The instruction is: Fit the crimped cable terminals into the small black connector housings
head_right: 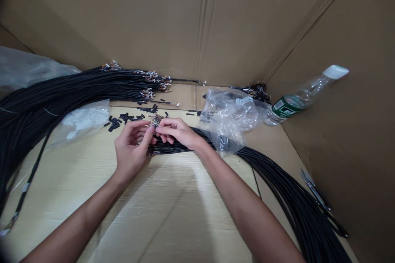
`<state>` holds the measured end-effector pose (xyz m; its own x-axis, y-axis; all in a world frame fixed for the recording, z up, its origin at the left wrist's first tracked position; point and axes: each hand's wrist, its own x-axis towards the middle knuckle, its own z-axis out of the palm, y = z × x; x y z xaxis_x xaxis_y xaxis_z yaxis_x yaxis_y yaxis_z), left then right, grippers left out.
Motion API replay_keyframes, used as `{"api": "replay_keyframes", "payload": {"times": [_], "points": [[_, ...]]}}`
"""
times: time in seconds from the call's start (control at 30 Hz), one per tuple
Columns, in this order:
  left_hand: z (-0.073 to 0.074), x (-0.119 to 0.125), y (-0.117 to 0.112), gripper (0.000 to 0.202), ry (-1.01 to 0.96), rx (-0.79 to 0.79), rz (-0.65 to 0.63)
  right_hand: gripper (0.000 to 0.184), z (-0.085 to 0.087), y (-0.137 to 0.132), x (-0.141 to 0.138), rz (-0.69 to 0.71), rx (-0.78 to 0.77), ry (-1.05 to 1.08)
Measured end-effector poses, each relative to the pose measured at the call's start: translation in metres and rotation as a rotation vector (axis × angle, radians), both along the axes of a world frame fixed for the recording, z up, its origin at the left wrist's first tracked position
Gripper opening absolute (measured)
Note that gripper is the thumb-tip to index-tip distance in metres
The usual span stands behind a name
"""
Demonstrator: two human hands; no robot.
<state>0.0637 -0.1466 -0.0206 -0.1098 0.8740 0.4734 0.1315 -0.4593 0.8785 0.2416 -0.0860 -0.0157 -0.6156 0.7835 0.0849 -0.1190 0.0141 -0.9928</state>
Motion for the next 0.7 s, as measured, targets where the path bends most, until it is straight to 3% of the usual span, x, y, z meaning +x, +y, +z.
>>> {"api": "replay_keyframes", "payload": {"times": [0.37,0.7], "points": [[0.0006,0.0005,0.0008,0.030,-0.124,-0.129,-0.057,0.040,0.0064,-0.0030,-0.0027,-0.052,-0.018,-0.006],[-0.0012,0.0005,0.0052,0.031,-0.156,-0.162,-0.105,0.033,0.0046,-0.0037,-0.0024,-0.070,-0.004,0.015]]}}
